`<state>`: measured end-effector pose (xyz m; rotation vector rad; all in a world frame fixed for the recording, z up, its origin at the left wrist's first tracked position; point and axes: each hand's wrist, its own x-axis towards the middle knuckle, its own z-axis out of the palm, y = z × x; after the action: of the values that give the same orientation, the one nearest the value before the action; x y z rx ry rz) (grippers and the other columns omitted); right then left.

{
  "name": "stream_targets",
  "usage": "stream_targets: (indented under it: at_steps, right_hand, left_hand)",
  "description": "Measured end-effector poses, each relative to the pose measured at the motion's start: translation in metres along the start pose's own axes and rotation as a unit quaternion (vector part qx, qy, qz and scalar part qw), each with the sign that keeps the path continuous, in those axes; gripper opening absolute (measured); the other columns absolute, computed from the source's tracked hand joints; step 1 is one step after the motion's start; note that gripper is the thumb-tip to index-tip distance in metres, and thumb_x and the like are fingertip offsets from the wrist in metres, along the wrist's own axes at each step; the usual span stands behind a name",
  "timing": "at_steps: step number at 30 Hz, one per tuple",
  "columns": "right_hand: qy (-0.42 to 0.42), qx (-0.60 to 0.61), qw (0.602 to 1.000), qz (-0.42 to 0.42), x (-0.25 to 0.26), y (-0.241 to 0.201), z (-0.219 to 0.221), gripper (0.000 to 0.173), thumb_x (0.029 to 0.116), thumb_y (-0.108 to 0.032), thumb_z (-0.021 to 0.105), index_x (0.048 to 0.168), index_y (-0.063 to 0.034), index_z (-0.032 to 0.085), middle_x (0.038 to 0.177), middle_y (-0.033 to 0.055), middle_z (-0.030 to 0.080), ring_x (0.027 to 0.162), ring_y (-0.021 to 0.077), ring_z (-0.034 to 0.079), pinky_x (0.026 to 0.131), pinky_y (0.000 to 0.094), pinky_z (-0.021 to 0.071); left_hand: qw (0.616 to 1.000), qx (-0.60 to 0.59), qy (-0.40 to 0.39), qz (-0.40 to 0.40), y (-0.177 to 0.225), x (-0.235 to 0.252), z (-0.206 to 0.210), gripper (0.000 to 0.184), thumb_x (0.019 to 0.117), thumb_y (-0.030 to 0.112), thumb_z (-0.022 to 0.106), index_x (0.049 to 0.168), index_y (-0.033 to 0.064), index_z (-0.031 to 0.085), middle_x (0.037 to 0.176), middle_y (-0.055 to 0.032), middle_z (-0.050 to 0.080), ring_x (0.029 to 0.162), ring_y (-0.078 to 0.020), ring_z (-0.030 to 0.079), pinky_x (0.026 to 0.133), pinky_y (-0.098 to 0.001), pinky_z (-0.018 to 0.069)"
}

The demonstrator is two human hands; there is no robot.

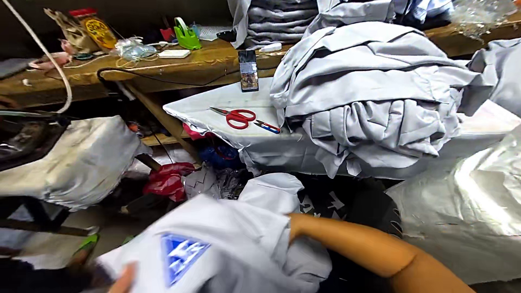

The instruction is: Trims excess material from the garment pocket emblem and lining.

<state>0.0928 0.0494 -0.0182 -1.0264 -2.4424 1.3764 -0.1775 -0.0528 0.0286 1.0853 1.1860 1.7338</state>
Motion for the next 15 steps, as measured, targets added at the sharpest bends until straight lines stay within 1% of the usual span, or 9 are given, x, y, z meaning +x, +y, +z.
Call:
stream_targets:
  at_steps: [1,2,3,4,5,7,9,12,15]
  right_hand:
    - [0.058,-0.051,0.997,0.019,0.005,0.003,-0.02,0.032,0.0952,-0.005,0.066,0.121,0.0144,0.065,0.119,0.0311,0.067,0.116,0.0406,0.064,0.104,0.0556,0.0465]
    - [0.1,-0.118,0.987,0.037,0.019,0.006,-0.044,0.026,0.0995,-0.008,0.06,0.116,0.0101,0.068,0.114,0.0296,0.068,0.112,0.0435,0.065,0.097,0.0613,0.048]
    - [0.162,-0.167,0.971,0.054,0.033,0.011,-0.068,0.025,0.1007,-0.011,0.056,0.111,0.0057,0.071,0.109,0.0275,0.07,0.107,0.0443,0.067,0.09,0.0641,0.0503]
    - [0.234,-0.207,0.948,0.055,0.044,0.018,-0.09,0.025,0.1003,-0.012,0.055,0.11,0.0041,0.072,0.108,0.0268,0.07,0.105,0.0446,0.067,0.088,0.0644,0.0522]
    - [0.299,-0.241,0.922,0.049,0.055,0.024,-0.111,0.026,0.0999,-0.012,0.054,0.112,0.005,0.071,0.111,0.028,0.068,0.108,0.0458,0.066,0.089,0.0635,0.0524]
    - [0.365,-0.272,0.889,0.047,0.073,0.036,-0.141,0.031,0.0995,-0.011,0.056,0.122,0.008,0.066,0.124,0.0313,0.061,0.118,0.0485,0.059,0.093,0.0617,0.0508]
    - [0.36,-0.285,0.884,0.088,0.087,0.048,-0.155,0.035,0.1014,-0.013,0.057,0.128,0.0094,0.062,0.133,0.0323,0.056,0.126,0.0501,0.054,0.095,0.0627,0.0495]
    - [0.325,-0.295,0.884,0.161,0.101,0.057,-0.164,0.028,0.1014,-0.007,0.055,0.118,0.0122,0.066,0.128,0.0337,0.06,0.126,0.0526,0.054,0.091,0.0672,0.0486]
    - [0.328,-0.31,0.876,0.17,0.104,0.06,-0.164,0.026,0.1009,0.0,0.049,0.116,0.014,0.065,0.126,0.0339,0.06,0.124,0.052,0.056,0.091,0.0659,0.0489]
  left_hand:
    - [0.995,-0.057,0.04,-0.065,-0.013,0.001,0.031,0.045,0.1064,0.004,0.027,0.096,0.017,0.068,0.088,0.0129,0.075,0.085,0.0057,0.069,0.081,-0.0159,0.0567]
    - [0.983,-0.119,0.051,-0.126,-0.03,0.002,0.053,0.047,0.1074,0.007,0.025,0.096,0.0158,0.07,0.087,0.008,0.077,0.083,0.0013,0.072,0.077,-0.0192,0.06]
    - [0.967,-0.172,0.056,-0.182,-0.047,0.003,0.069,0.044,0.1088,0.01,0.024,0.099,0.0134,0.067,0.087,0.0034,0.076,0.082,-0.0032,0.073,0.074,-0.0233,0.0621]
    - [0.949,-0.215,0.055,-0.223,-0.064,0.005,0.078,0.04,0.1096,0.013,0.025,0.102,0.0113,0.064,0.089,-0.0003,0.076,0.083,-0.0073,0.074,0.073,-0.0272,0.0633]
    - [0.933,-0.253,0.046,-0.252,-0.081,0.008,0.084,0.039,0.11,0.016,0.024,0.106,0.0099,0.063,0.091,-0.0033,0.076,0.084,-0.0106,0.075,0.074,-0.0304,0.0639]
    - [0.912,-0.294,0.025,-0.283,-0.103,0.013,0.091,0.04,0.1112,0.02,0.022,0.112,0.0091,0.061,0.096,-0.006,0.076,0.089,-0.0137,0.075,0.078,-0.0336,0.0639]
    - [0.906,-0.307,0.026,-0.292,-0.112,0.017,0.094,0.042,0.1115,0.022,0.021,0.113,0.0086,0.061,0.096,-0.007,0.076,0.09,-0.0144,0.075,0.079,-0.0339,0.0635]
    - [0.915,-0.299,0.031,-0.269,-0.118,0.021,0.094,0.043,0.1112,0.02,0.021,0.109,0.0094,0.063,0.094,-0.0056,0.076,0.088,-0.0124,0.075,0.078,-0.0314,0.0634]
    - [0.926,-0.271,0.01,-0.262,-0.121,0.017,0.092,0.037,0.107,0.015,0.029,0.101,0.0126,0.066,0.091,-0.0027,0.077,0.086,-0.0092,0.075,0.078,-0.0288,0.0631]
